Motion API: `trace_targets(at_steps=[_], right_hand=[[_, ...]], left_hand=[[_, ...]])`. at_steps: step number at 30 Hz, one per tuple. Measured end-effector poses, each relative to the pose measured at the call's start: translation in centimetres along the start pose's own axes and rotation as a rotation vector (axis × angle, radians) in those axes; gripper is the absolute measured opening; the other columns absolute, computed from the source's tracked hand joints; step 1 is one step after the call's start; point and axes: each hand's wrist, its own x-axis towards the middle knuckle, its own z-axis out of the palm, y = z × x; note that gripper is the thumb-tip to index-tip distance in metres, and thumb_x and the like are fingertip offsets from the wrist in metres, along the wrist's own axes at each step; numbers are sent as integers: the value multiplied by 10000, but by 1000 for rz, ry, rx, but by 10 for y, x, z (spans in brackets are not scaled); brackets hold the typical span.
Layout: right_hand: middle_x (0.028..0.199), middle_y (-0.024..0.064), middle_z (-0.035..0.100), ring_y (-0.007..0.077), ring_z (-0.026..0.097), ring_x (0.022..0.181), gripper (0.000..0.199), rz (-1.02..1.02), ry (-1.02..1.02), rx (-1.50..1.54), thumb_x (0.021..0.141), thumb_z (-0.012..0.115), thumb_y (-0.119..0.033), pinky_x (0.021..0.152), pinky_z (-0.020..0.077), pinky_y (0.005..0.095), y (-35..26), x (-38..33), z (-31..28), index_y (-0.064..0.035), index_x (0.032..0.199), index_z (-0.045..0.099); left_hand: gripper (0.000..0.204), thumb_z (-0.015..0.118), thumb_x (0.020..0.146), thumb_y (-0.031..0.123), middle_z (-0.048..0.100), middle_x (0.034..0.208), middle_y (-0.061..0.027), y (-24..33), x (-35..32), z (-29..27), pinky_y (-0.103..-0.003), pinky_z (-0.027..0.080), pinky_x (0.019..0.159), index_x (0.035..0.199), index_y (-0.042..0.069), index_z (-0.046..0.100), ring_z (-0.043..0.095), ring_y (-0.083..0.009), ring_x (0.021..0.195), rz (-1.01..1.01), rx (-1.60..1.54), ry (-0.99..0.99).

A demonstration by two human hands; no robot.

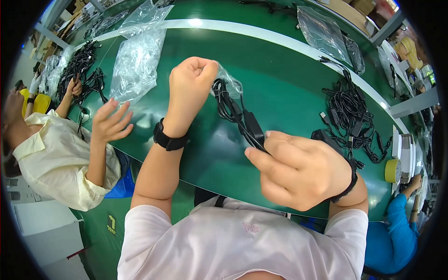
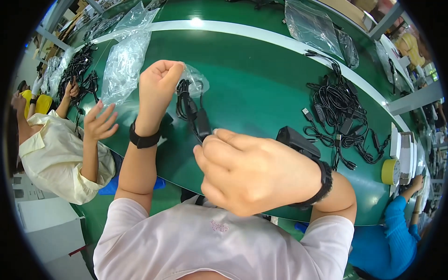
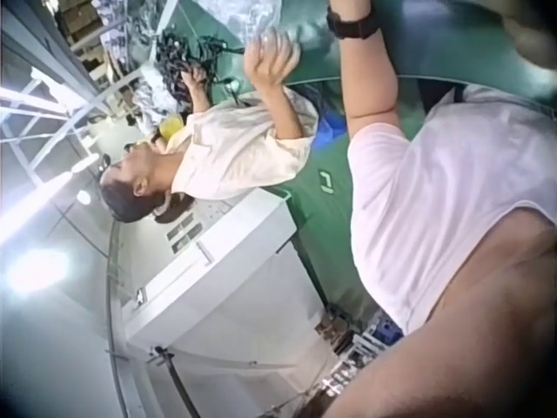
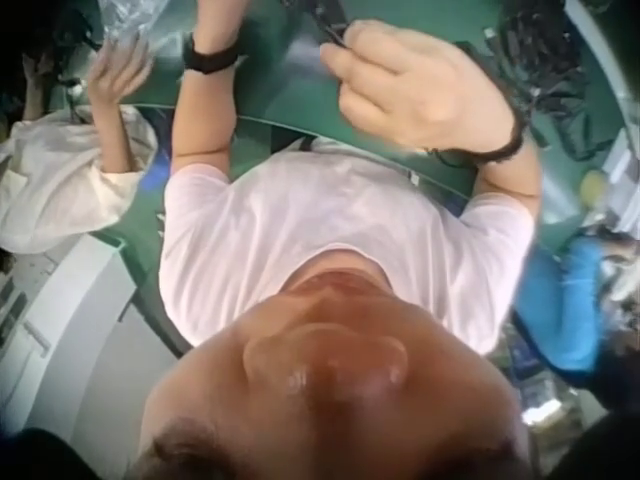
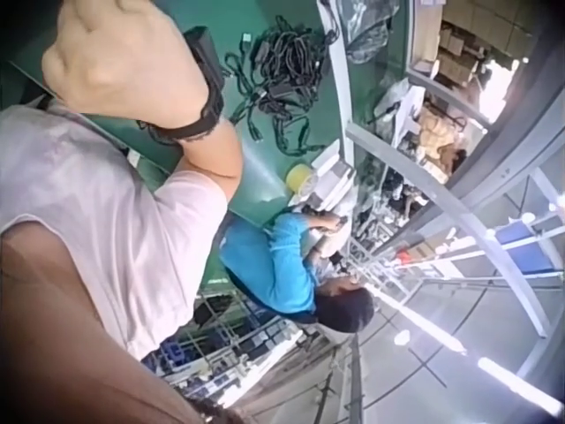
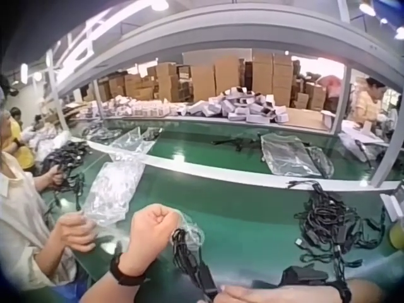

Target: The person picks up a power cable, folds the cord, and slides it into a plastic bag by hand. This process is repeated multiple times with other cables and bags throughout the video.

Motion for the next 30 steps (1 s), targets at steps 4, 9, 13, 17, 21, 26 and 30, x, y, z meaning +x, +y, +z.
trace_targets(at_steps=[4, 9, 13, 17, 21, 26, 30], right_hand=[[892, 180, 592, 273, 561, 716, 193, 138, -50, 43, 490, 602, -64, 575, 527, 339, 12, -9, 5, 3, 605, 462], [892, 170, 610, 297, 562, 689, 156, 189, 310, 40, 529, 592, 12, 557, 477, 321, 37, -20, 17, 17, 669, 522], [932, 174, 635, 215, 594, 746, 245, 634, 536, 242, 613, 458, 213, 687, 492, 274, 42, -30, 16, 24, 744, 545], [905, 157, 644, 162, 614, 791, 199, 912, 730, 477, 674, 502, 190, 732, 485, 249, 52, -28, 17, 18, 757, 557], [926, 179, 633, 183, 618, 780, 210, 978, 845, 578, 675, 492, 188, 724, 503, 257, 62, -34, 25, 15, 778, 551], [950, 183, 623, 188, 613, 810, 177, 1245, 1009, 987, 695, 479, 162, 711, 529, 293, 72, -39, 28, 25, 781, 554], [933, 121, 650, 157, 603, 773, 261, 771, 547, 401, 650, 490, 199, 655, 471, 225, 69, -47, 37, 13, 797, 598]], left_hand=[[153, 591, 789, 109, 495, 540, 51, 16, -17, 7, -179, 303, 433, 764, -41, 603, 402, -2, 494, 9, -34, -137], [153, 598, 825, 125, 485, 532, 53, 15, -25, 10, -175, 313, 440, 821, -26, 614, 403, -6, 492, 123, 31, -257], [154, 596, 841, 139, 501, 555, 33, 17, -24, 9, -181, 334, 452, 864, -11, 618, 421, -21, 508, 128, -12, -283], [152, 597, 840, 133, 529, 595, 16, 14, -26, 11, -188, 358, 468, 892, -9, 617, 445, -36, 528, 211, 15, -284], [161, 600, 837, 125, 541, 627, -3, 12, -28, 14, -191, 373, 485, 933, -4, 615, 457, -48, 547, 290, 25, -272], [214, 596, 837, 121, 560, 666, -27, -1, -25, 17, -190, 389, 512, 1017, 4, 601, 481, -62, 568, 326, 3, -298], [226, 592, 837, 113, 556, 659, -18, 1, -24, 17, -195, 401, 540, 1034, 3, 595, 493, -62, 592, 356, 17, -278]])
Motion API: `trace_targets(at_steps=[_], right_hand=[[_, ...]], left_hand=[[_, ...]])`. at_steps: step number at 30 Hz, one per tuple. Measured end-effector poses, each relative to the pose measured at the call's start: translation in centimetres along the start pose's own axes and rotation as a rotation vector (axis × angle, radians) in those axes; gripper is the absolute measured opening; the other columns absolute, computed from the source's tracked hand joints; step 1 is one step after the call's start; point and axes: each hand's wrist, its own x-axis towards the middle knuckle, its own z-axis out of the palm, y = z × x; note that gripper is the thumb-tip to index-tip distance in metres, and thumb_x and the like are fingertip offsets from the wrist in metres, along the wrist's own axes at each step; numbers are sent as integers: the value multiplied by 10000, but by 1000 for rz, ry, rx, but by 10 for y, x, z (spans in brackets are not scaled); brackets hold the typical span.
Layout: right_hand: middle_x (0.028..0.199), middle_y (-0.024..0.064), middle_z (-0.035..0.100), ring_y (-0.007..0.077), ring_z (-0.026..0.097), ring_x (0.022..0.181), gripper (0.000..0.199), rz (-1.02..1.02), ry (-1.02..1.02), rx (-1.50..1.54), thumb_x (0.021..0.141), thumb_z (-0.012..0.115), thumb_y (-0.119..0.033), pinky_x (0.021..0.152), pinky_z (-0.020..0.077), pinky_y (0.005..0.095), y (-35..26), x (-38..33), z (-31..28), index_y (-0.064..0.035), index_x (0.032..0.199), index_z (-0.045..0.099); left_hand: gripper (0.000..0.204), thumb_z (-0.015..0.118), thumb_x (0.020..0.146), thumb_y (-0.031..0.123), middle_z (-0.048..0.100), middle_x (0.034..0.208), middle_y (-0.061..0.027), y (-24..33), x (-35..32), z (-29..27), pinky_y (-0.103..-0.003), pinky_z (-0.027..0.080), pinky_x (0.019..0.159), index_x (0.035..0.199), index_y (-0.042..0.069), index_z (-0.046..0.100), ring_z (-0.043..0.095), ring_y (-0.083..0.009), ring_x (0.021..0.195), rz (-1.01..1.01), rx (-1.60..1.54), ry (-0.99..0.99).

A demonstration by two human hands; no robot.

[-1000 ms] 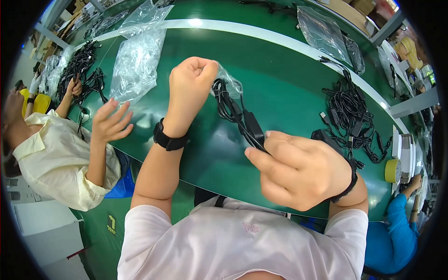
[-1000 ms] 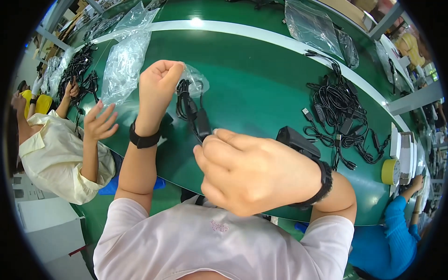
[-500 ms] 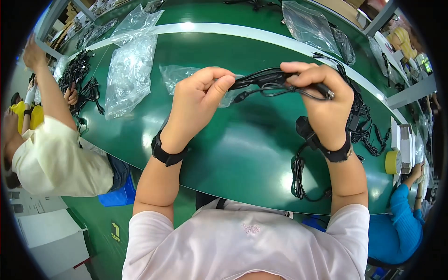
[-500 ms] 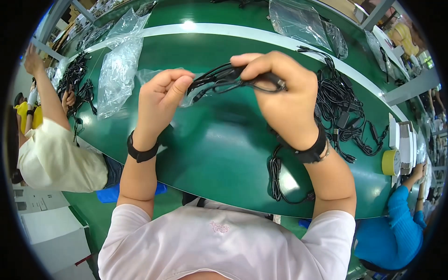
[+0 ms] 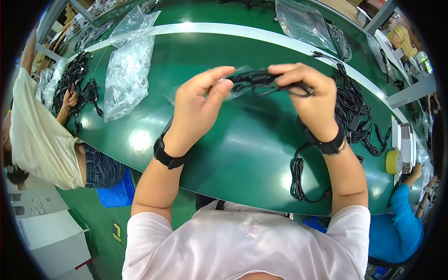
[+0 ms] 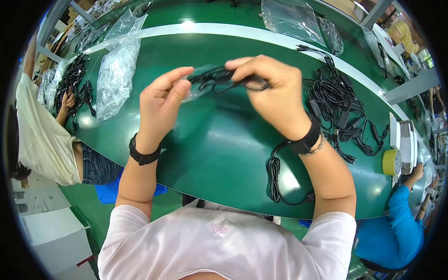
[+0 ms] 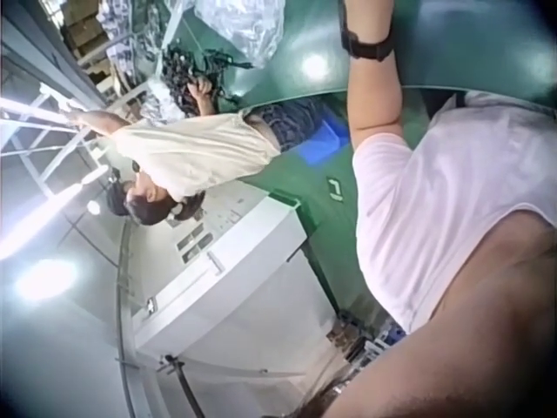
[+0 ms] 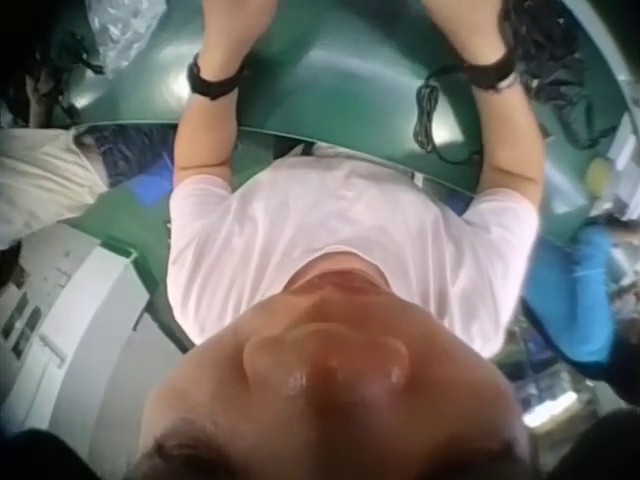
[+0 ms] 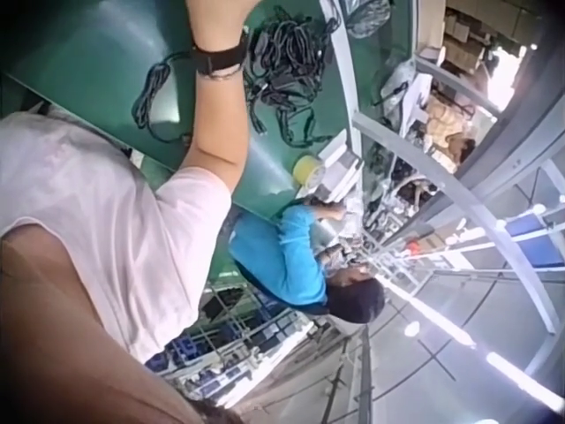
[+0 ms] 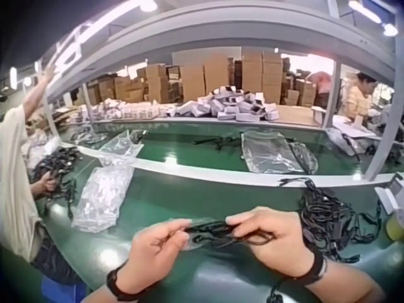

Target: The person picks up a power cable, folds the cord, and slides it into a plastic bag by hand. This process is repeated multiple times with other cables and bags throughout the video.

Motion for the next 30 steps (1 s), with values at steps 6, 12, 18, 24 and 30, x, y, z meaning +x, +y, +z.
trace_targets(at_steps=[6, 12, 18, 24, 30], right_hand=[[925, 104, 652, 192, 596, 715, 260, -226, 20, -130, 604, 528, 161, 603, 459, 256, -12, -12, 35, -16, 782, 596], [982, 161, 623, 179, 598, 864, 266, 181, 61, 331, 666, 418, 191, 752, 493, 281, -16, 0, 22, 4, 794, 557], [1045, 235, 577, 248, 618, 841, 198, 419, 120, 716, 756, 436, 160, 753, 530, 330, -13, 1, 14, 2, 848, 509], [1007, 165, 623, 207, 615, 859, 168, 209, 49, 457, 744, 517, 136, 726, 517, 301, -11, -7, 40, 0, 842, 531], [986, 118, 637, 239, 615, 757, 301, -163, 6, -276, 611, 559, 141, 649, 490, 276, -4, -3, 28, -23, 861, 596]], left_hand=[[146, 569, 842, 72, 584, 755, -34, 6, -1, 14, -205, 416, 585, 972, 17, 604, 526, -81, 649, 183, 0, 24], [216, 574, 840, 48, 536, 708, -21, 12, -1, -4, -198, 422, 582, 1051, 5, 559, 494, -62, 633, 82, -120, 77], [251, 570, 825, 20, 547, 721, -37, 18, -3, 4, -225, 432, 596, 1074, -1, 553, 512, -118, 647, 170, 204, 94], [108, 529, 850, 10, 550, 780, -42, 20, -3, 3, -222, 423, 625, 956, 6, 552, 520, -113, 682, 241, -61, 124], [118, 519, 859, -4, 535, 805, -29, 24, -7, 3, -194, 417, 644, 974, 12, 500, 512, -77, 714, 104, -391, 31]])
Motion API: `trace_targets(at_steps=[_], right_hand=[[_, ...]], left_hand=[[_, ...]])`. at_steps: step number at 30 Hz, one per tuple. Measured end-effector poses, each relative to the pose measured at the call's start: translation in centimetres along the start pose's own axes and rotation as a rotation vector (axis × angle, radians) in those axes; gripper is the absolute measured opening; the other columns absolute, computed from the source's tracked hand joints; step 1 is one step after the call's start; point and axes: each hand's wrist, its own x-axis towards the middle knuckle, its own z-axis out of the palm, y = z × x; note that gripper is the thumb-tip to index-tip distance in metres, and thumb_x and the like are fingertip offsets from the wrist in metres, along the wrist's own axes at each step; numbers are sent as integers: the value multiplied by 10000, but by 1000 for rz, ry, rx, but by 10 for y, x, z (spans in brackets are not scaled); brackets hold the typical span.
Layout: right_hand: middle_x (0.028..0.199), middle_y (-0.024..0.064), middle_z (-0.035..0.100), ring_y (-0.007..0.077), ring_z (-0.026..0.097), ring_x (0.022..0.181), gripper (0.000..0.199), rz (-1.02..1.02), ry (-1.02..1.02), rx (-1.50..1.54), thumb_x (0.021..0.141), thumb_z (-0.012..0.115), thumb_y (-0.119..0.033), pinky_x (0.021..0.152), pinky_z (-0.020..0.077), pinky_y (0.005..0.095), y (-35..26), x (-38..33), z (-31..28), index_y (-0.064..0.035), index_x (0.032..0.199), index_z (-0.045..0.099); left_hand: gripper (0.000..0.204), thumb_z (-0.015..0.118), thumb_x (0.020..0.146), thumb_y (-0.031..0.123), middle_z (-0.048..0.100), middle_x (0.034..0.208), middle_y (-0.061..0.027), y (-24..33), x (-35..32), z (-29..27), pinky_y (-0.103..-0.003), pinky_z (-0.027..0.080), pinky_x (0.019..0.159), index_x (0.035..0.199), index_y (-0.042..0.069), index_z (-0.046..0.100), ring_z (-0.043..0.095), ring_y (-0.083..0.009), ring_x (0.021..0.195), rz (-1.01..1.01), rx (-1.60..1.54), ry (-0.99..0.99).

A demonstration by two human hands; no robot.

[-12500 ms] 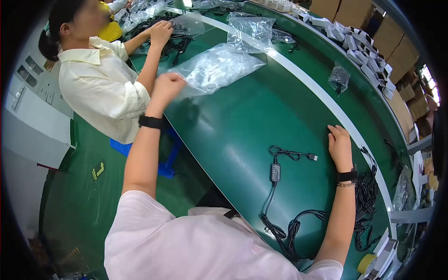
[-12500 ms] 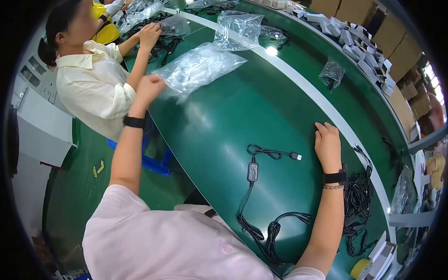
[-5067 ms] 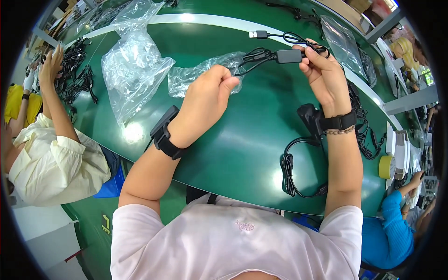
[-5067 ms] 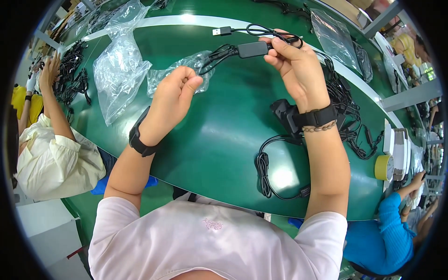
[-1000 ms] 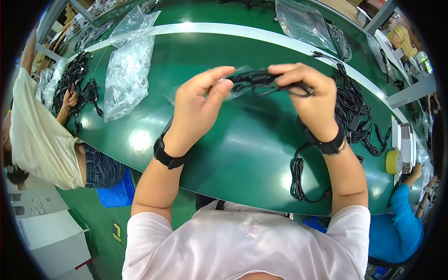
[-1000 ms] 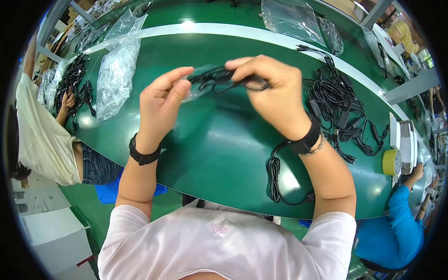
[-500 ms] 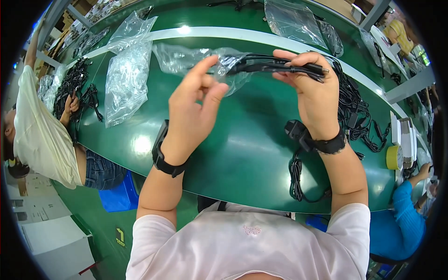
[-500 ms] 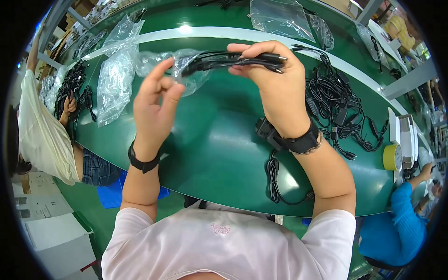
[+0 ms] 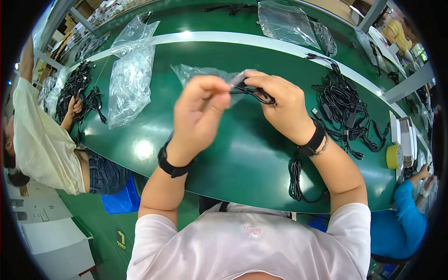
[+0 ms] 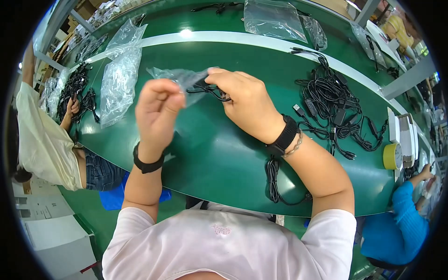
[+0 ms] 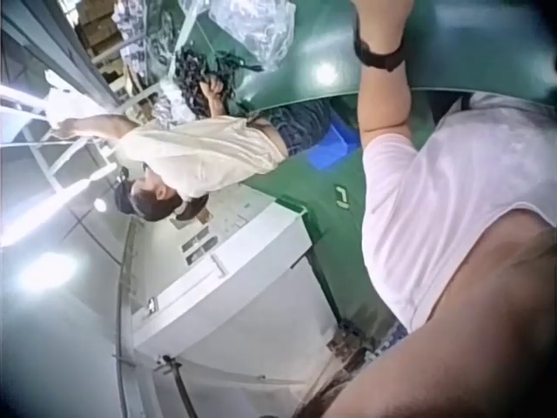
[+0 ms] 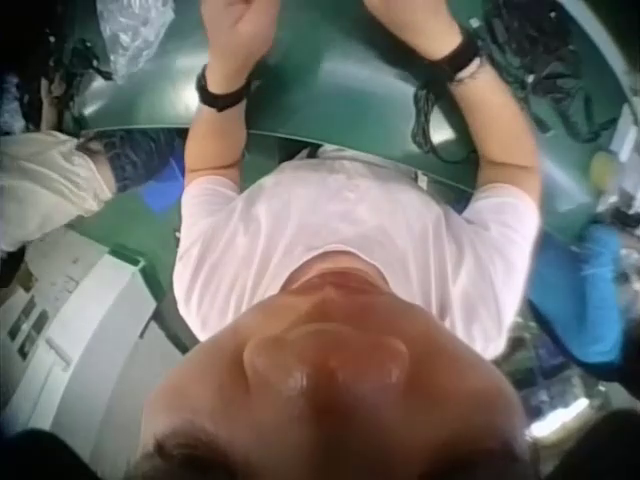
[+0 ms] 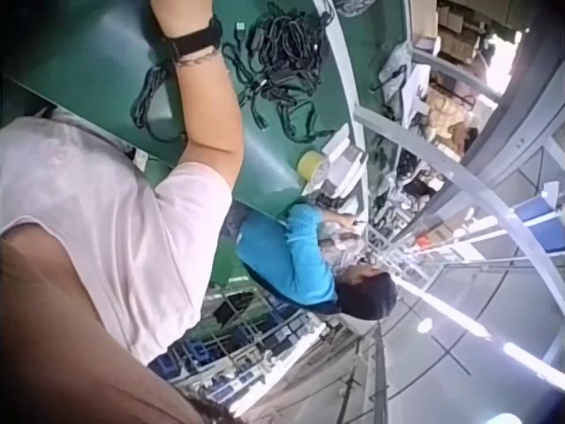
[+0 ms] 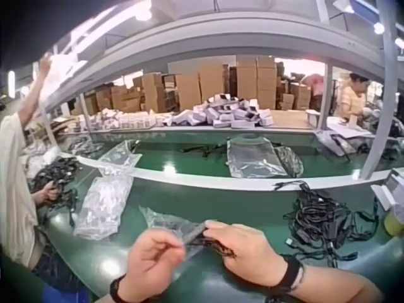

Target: The person picks up a power cable, folds the cord, and slides it into a plastic bag by hand. This process is repeated multiple times with other cables and bags throughout the video.

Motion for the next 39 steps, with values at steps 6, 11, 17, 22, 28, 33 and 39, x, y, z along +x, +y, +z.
trace_targets(at_steps=[6, 11, 17, 22, 28, 33, 39], right_hand=[[947, 146, 628, 298, 621, 800, 331, 45, -159, 219, 688, 590, 48, 715, 492, 332, -12, -2, 4, -11, 1012, 557], [1029, 162, 584, 287, 608, 900, 555, 154, -305, 188, 711, 655, -9, 795, 473, 332, -6, 7, -15, -72, 1216, 433], [947, 105, 582, 220, 609, 783, 443, -33, -68, -50, 665, 644, 71, 704, 495, 298, -14, 18, -39, -54, 1075, 533], [824, 115, 575, 235, 604, 721, 332, -128, -219, -318, 652, 655, 69, 629, 492, 301, -33, 44, -72, -29, 946, 535], [771, 50, 567, 128, 588, 673, 342, -137, -269, -72, 669, 665, 71, 628, 464, 248, -51, 70, -93, -26, 976, 552], [751, 29, 585, 87, 575, 706, 249, -2, -282, -90, 718, 627, 57, 653, 458, 213, -37, 88, -124, 0, 946, 545], [576, 79, 571, 116, 535, 531, 114, 154, -51, -519, 711, 644, -74, 492, 424, 248, 54, 143, -175, 24, 741, 593]], left_hand=[[102, 534, 850, 11, 549, 835, -44, -10, -7, 13, -210, 442, 629, 945, 18, 496, 540, -97, 708, 39, 83, -77], [93, 505, 868, 5, 547, 792, -44, -4, 10, -12, -195, 416, 618, 956, 16, 477, 516, -79, 696, 11, -154, 130], [116, 530, 854, 23, 569, 774, -34, 5, 13, -7, -190, 408, 625, 962, 13, 491, 526, -75, 692, -164, -181, 166], [154, 564, 838, 58, 587, 761, -35, 33, 40, 1, -191, 418, 596, 971, -8, 522, 543, -72, 662, -221, -11, 91], [170, 548, 857, 108, 557, 624, -9, 49, 61, -3, -180, 367, 533, 982, -6, 529, 493, -43, 590, -85, 129, 84], [159, 525, 885, 148, 516, 594, 20, 30, 51, -19, -179, 325, 498, 969, 12, 532, 434, -32, 548, -112, 122, 26], [100, 576, 841, 119, 491, 553, -13, -27, 42, -49, -246, 352, 453, 823, 21, 571, 448, -77, 505, -103, 558, 161]])
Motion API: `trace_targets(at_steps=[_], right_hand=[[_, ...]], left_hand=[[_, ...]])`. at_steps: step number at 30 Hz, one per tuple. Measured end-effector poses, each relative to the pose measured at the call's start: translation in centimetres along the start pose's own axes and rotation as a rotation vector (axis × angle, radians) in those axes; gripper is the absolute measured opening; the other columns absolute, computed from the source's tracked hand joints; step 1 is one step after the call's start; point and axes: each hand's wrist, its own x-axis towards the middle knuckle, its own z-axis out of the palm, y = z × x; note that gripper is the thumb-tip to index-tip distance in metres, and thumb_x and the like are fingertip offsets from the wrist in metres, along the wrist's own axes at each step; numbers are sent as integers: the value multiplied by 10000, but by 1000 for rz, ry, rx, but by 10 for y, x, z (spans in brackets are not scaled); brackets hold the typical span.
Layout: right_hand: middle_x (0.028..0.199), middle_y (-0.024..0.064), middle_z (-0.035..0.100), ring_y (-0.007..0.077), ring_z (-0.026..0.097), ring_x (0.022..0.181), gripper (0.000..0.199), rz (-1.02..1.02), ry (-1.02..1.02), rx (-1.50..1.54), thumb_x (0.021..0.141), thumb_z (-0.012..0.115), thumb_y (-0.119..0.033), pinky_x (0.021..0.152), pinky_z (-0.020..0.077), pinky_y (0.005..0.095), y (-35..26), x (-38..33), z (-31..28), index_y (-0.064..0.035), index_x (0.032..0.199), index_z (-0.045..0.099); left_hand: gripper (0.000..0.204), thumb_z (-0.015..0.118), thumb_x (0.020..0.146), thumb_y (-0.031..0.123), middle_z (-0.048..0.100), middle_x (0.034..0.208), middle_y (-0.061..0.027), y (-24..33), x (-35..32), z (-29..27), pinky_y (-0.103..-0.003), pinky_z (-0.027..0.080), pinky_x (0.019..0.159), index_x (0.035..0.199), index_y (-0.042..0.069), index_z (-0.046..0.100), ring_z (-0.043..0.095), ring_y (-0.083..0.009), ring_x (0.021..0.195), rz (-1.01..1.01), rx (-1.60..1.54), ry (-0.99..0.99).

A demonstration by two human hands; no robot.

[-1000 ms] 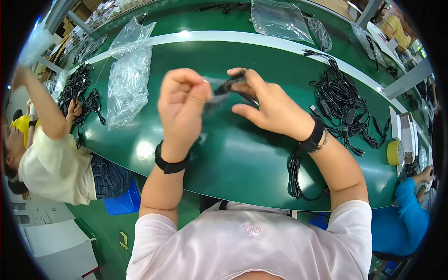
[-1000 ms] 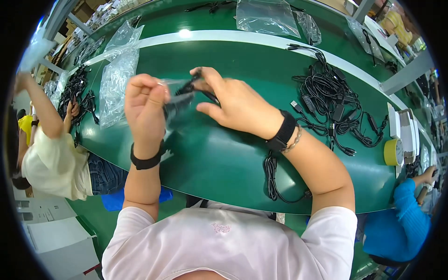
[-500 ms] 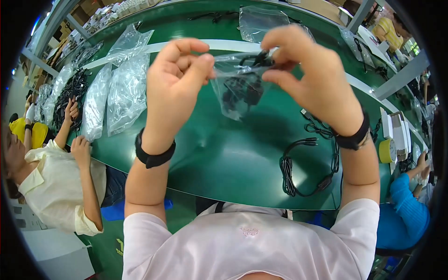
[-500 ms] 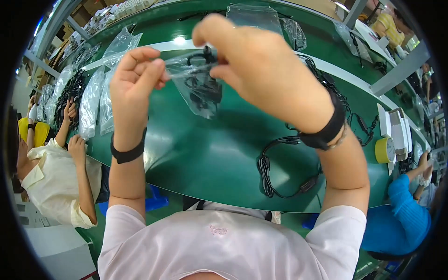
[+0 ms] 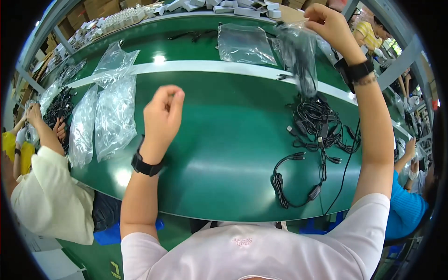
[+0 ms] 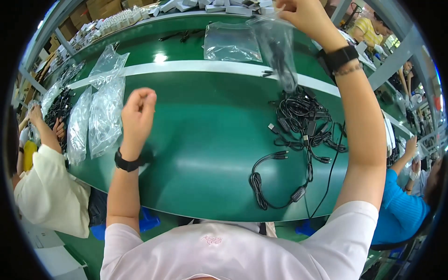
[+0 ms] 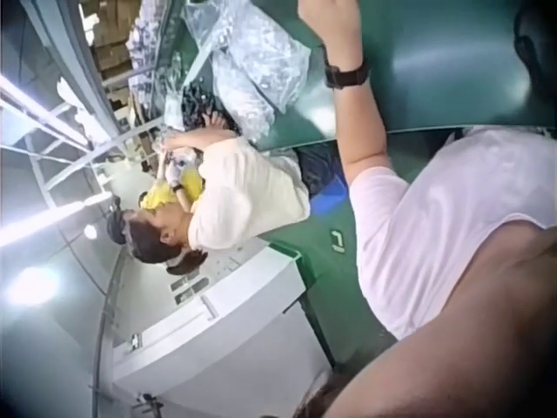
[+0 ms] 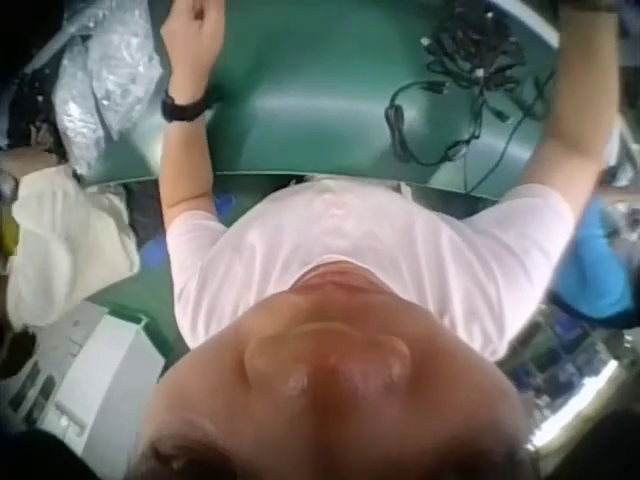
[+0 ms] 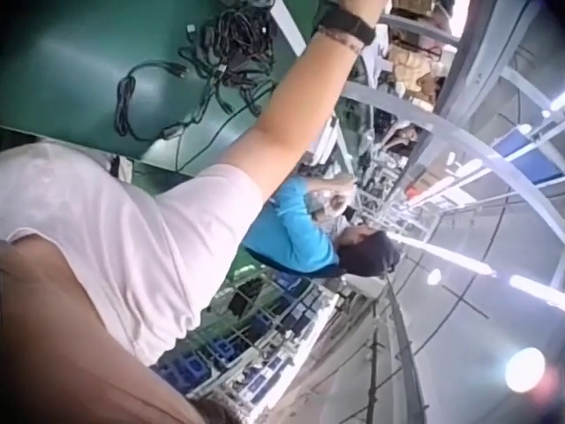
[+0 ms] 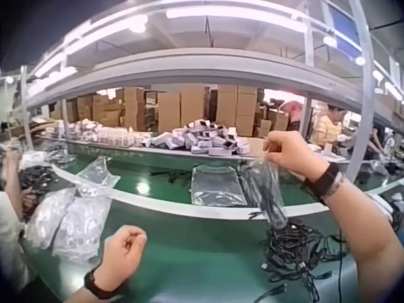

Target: The person picks up a power cable, folds the cord, and slides it into a plastic bag by hand. This process is repeated multiple times with other cables and bags throughout the video.

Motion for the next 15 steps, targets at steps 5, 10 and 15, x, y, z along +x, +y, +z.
trace_targets(at_steps=[5, 10, 15], right_hand=[[770, 128, 632, 267, 621, 731, 126, -22, 238, -408, 779, 569, -125, 643, 483, 333, 133, 30, 20, -55, 882, 586], [726, 179, 619, 338, 606, 714, 155, 257, -140, -494, 701, 564, -181, 665, 482, 398, 174, 6, 92, -52, 712, 650], [831, 156, 635, 266, 609, 766, 226, 104, -308, -128, 715, 602, -195, 712, 473, 330, 68, 66, 197, -30, 863, 644]], left_hand=[[55, 620, 766, 64, 489, 545, -75, -26, -3, -2, -324, 388, 468, 787, 41, 575, 480, -233, 503, 280, 236, -37], [57, 617, 763, 69, 533, 626, -72, -6, 1, -21, -328, 406, 511, 786, 39, 574, 502, -236, 563, 334, 267, 2], [97, 630, 727, 69, 492, 639, -65, -4, 1, -34, -318, 404, 529, 784, 41, 558, 477, -228, 580, 517, 433, -17]])
